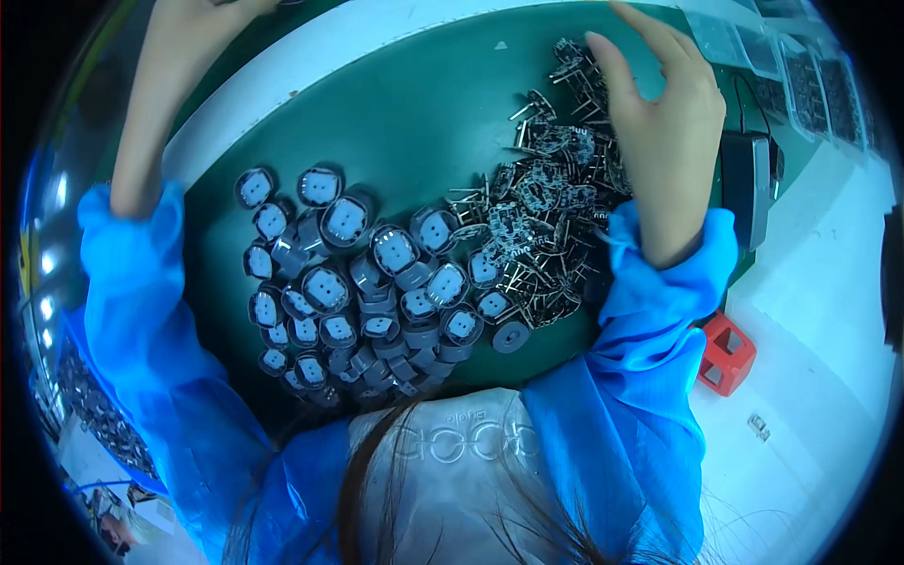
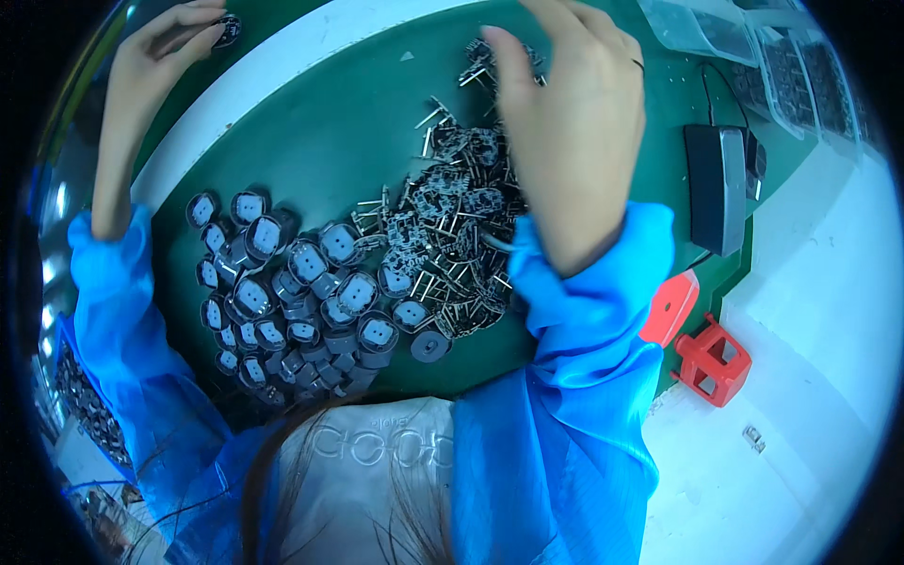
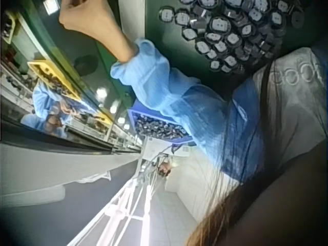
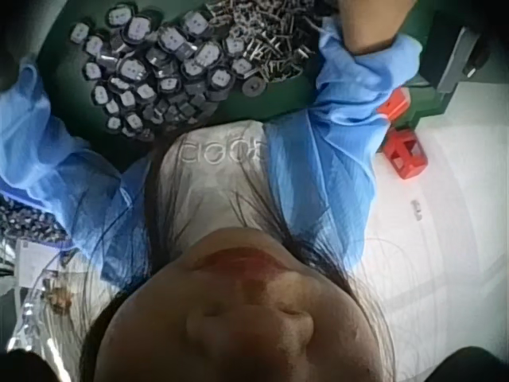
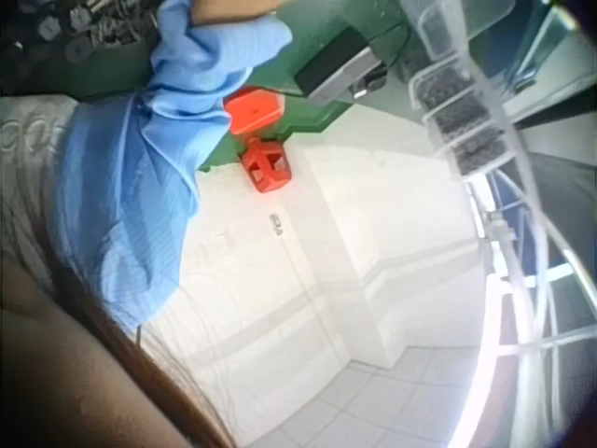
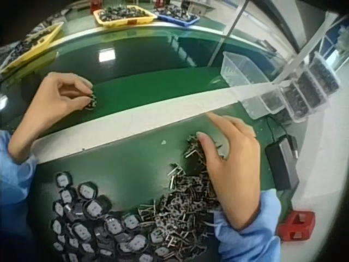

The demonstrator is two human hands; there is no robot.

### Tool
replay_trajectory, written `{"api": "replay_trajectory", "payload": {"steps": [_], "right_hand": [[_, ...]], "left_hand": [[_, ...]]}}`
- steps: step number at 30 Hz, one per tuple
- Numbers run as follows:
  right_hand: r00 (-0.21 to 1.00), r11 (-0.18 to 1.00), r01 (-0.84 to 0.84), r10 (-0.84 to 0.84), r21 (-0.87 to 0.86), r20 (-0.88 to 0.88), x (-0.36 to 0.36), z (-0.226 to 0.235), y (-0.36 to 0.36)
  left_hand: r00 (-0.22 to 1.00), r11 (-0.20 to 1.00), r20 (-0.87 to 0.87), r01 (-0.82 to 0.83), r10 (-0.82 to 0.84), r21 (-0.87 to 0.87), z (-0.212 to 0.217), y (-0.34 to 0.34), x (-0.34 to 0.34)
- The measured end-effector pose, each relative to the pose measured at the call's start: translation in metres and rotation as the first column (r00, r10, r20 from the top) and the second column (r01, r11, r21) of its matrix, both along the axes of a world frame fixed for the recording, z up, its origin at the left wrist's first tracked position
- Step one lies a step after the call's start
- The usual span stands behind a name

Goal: The person repeatedly picks up small black cylindrical electronic components and metal pins from a green workbench. They insert the pins into the components and place the assembled units back onto the workbench. The process is repetitive and involves handling multiple identical parts.

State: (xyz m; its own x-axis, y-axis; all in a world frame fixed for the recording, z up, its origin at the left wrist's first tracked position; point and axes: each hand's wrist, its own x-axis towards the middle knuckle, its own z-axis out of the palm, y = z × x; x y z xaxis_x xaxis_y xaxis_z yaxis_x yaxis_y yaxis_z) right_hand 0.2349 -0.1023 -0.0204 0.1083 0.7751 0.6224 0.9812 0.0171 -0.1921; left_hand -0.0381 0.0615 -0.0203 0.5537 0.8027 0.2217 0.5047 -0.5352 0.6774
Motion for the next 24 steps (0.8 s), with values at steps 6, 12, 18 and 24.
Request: {"api": "replay_trajectory", "payload": {"steps": [6,12,18,24], "right_hand": [[0.943,0.948,0.008,-0.113,-0.319,-0.312,0.011,-0.006,-0.007],[0.813,0.965,0.007,-0.158,-0.261,-0.561,-0.004,0.017,-0.014],[0.295,0.832,-0.498,-0.103,-0.245,-0.95,-0.023,0.028,-0.024],[-0.029,0.701,-0.709,-0.144,-0.081,-0.989,-0.038,0.027,-0.025]], "left_hand": [[0.962,0.92,-0.228,-0.051,0.149,0.388,0.018,-0.031,0.011],[0.76,0.739,0.039,0.641,-0.649,-0.208,0.02,-0.09,0.022],[0.792,0.776,0.032,0.604,-0.609,-0.184,0.002,-0.109,0.032],[0.925,0.793,0.126,0.373,-0.359,-0.482,0.014,-0.097,0.029]]}}
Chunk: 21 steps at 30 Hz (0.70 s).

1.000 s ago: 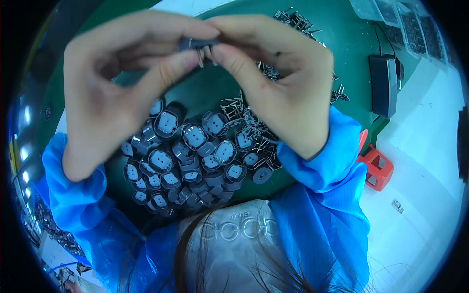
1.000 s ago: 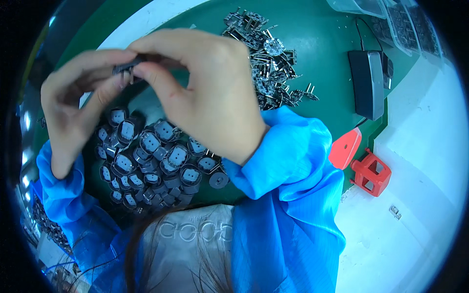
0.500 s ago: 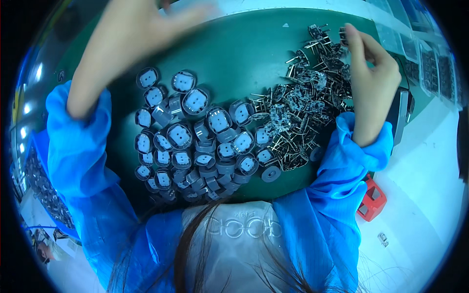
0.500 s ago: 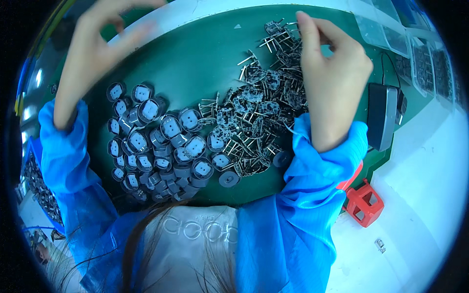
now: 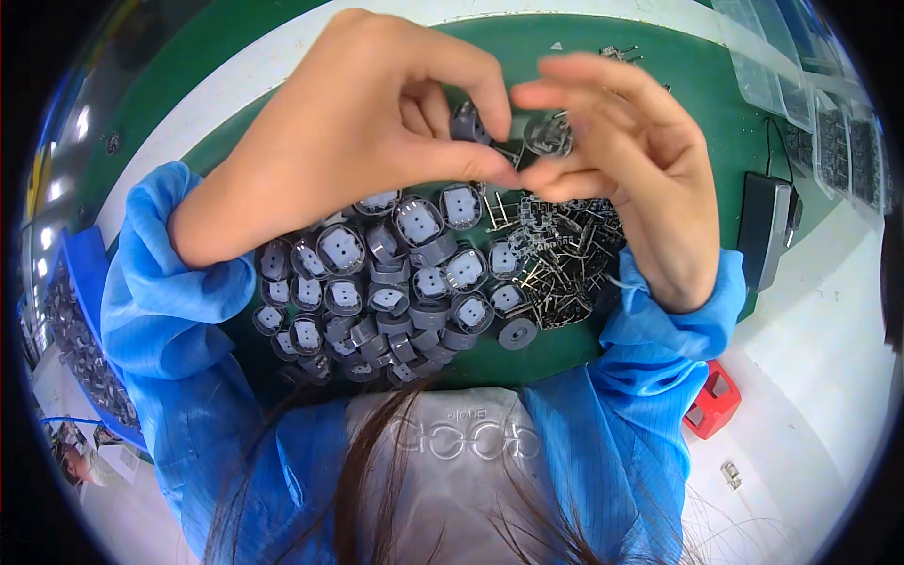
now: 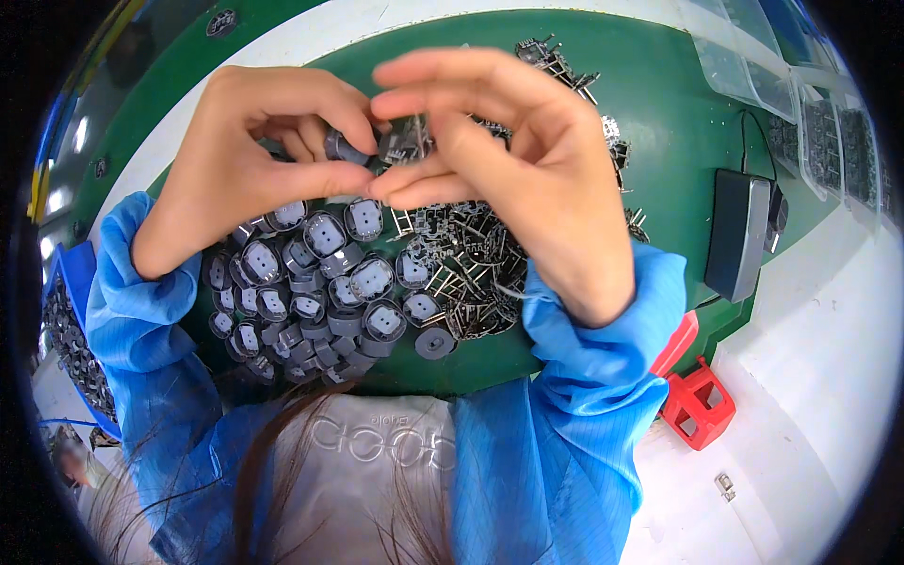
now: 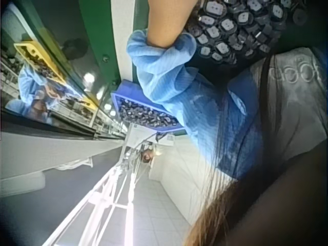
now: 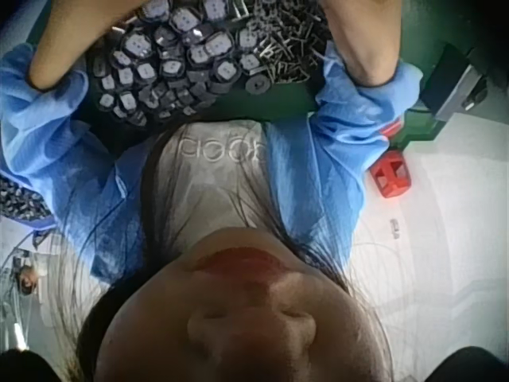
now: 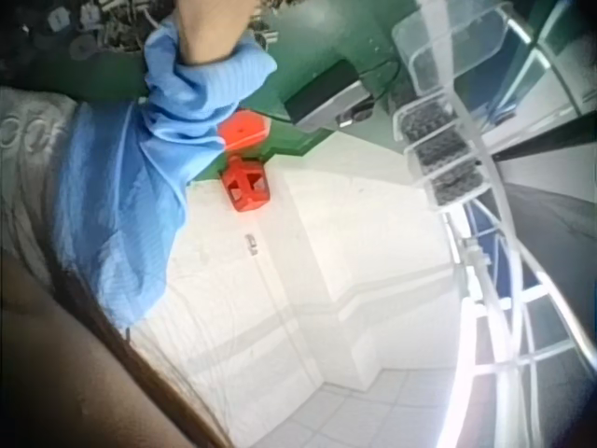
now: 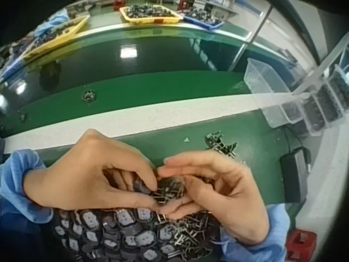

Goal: The person repeatedly picks up small black cylindrical electronic components and metal pins from a green workbench. They insert the pins into the components and place the assembled units back onto the workbench. The process is repetitive and involves handling multiple identical parts.

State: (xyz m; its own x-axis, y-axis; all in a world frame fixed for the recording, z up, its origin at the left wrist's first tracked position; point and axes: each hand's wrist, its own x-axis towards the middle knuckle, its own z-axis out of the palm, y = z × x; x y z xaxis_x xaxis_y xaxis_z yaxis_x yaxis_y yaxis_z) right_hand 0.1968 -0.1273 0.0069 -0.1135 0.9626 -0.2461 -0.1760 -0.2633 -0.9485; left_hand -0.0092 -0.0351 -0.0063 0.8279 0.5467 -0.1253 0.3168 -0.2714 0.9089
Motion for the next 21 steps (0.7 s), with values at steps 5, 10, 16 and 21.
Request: {"api": "replay_trajectory", "payload": {"steps": [5,10,16,21], "right_hand": [[0.997,0.996,0.054,-0.058,0.076,0.052,-0.003,-0.01,-0.003],[0.987,0.982,0.108,-0.124,0.157,0.099,0.001,-0.001,-0.002],[0.934,0.964,0.121,-0.192,0.238,0.301,-0.003,-0.001,-0.003],[0.947,0.96,0.128,-0.193,0.249,0.258,-0.006,0.0,-0.003]], "left_hand": [[0.985,0.985,0.152,-0.055,0.08,-0.163,0.001,-0.003,0.005],[0.987,0.891,0.139,-0.009,0.081,-0.454,0.01,0.002,0.003],[0.961,0.666,0.163,-0.029,0.224,-0.745,0.003,0.009,0.004],[0.944,0.681,0.185,-0.054,0.274,-0.73,0.001,0.004,0.003]]}}
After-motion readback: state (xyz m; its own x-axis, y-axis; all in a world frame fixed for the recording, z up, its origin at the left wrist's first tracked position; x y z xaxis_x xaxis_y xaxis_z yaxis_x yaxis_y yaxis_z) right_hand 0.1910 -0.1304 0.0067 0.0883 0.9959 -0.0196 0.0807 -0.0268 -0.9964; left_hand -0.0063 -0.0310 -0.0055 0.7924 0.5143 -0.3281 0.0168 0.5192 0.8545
